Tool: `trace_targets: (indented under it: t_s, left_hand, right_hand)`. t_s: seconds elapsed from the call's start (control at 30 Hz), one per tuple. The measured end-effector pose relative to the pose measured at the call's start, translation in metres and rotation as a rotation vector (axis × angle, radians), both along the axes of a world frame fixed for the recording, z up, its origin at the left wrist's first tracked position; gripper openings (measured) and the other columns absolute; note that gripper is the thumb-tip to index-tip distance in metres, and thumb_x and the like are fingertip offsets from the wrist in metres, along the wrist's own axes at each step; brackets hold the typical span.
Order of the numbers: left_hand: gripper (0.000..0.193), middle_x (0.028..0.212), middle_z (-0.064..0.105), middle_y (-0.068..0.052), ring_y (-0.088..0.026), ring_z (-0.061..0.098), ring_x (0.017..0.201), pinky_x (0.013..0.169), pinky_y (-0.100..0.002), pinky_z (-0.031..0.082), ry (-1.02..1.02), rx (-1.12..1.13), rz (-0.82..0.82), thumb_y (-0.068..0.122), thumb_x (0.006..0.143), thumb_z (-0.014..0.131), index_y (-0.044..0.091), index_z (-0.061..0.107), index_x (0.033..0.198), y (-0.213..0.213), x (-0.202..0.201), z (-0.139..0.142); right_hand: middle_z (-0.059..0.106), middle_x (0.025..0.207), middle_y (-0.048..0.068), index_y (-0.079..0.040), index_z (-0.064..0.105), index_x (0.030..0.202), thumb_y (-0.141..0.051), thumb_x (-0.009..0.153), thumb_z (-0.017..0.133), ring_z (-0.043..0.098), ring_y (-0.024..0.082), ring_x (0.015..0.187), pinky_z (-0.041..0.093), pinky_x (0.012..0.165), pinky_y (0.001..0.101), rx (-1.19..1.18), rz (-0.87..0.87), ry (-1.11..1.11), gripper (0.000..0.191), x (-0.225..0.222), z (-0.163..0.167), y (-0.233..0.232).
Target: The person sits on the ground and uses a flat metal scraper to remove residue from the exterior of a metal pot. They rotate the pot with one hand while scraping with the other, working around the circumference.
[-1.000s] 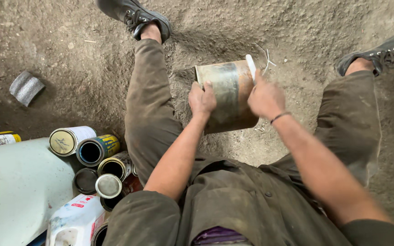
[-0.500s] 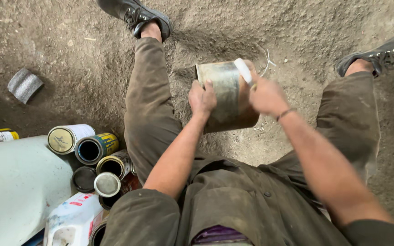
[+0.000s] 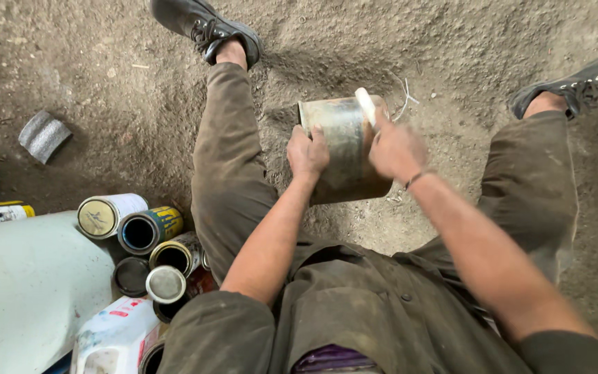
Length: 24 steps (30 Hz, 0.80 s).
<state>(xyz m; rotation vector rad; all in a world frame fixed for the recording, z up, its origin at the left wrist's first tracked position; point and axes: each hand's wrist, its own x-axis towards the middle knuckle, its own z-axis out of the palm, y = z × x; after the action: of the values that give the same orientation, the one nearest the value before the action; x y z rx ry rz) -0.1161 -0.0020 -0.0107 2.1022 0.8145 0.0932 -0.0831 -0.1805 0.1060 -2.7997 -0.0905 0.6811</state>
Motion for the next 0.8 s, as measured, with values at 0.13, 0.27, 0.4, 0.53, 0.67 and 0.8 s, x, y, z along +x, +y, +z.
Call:
trace_targets:
  t_s: [0.13,0.27,0.4,0.53,0.67,0.8]
  left_hand:
    - [0.046,0.103,0.068,-0.033,-0.052,0.063,0.101,0.091,-0.056,0.049,-0.015,0.002,-0.016,0.043,0.095,0.058,-0.002,0.062,0.101,0.001,0.001,-0.002]
    - [0.047,0.103,0.068,-0.033,-0.052,0.064,0.1,0.089,-0.057,0.049,0.007,0.0,-0.015,0.044,0.094,0.058,-0.003,0.061,0.1,0.001,0.003,-0.006]
    - [0.046,0.102,0.068,-0.033,-0.052,0.064,0.1,0.089,-0.057,0.048,-0.024,0.011,-0.017,0.043,0.094,0.059,-0.002,0.061,0.1,0.002,0.003,-0.01]
    - [0.044,0.1,0.069,-0.032,-0.052,0.064,0.099,0.088,-0.057,0.048,-0.026,0.017,-0.023,0.042,0.094,0.058,-0.001,0.062,0.099,0.003,0.005,-0.013]
    - [0.044,0.1,0.068,-0.033,-0.053,0.063,0.098,0.088,-0.058,0.048,-0.002,0.011,-0.015,0.041,0.093,0.06,-0.002,0.062,0.101,0.004,0.008,-0.014]
    - [0.046,0.102,0.068,-0.034,-0.053,0.063,0.1,0.09,-0.057,0.048,0.02,0.034,-0.025,0.042,0.094,0.059,-0.003,0.062,0.101,0.003,0.005,-0.012]
  right_hand:
    - [0.071,0.087,0.027,-0.021,0.045,0.154,-0.022,0.095,0.053,0.07,0.046,0.082,0.057,0.077,0.0557,0.015,0.099,-0.032,0.059,-0.002,-0.001,0.002]
    - [0.072,0.085,0.026,-0.02,0.039,0.158,-0.02,0.098,0.049,0.071,0.045,0.08,0.058,0.077,0.0542,0.007,0.076,-0.064,0.062,-0.002,-0.002,0.0]
    - [0.071,0.083,0.027,-0.022,0.037,0.158,-0.025,0.096,0.05,0.071,0.044,0.08,0.057,0.075,0.0541,-0.052,0.101,0.011,0.063,-0.003,-0.006,-0.003]
    - [0.072,0.086,0.025,-0.02,0.039,0.158,-0.023,0.097,0.05,0.071,0.044,0.081,0.057,0.075,0.056,0.012,0.058,-0.024,0.062,-0.009,-0.011,-0.004]
    - [0.071,0.087,0.026,-0.021,0.043,0.156,-0.025,0.096,0.053,0.071,0.045,0.083,0.056,0.078,0.0556,-0.006,0.082,-0.098,0.061,-0.013,-0.014,-0.005]
    - [0.07,0.088,0.027,-0.018,0.037,0.157,-0.022,0.091,0.053,0.069,0.048,0.079,0.056,0.07,0.057,0.089,0.091,-0.113,0.068,-0.011,-0.012,-0.005]
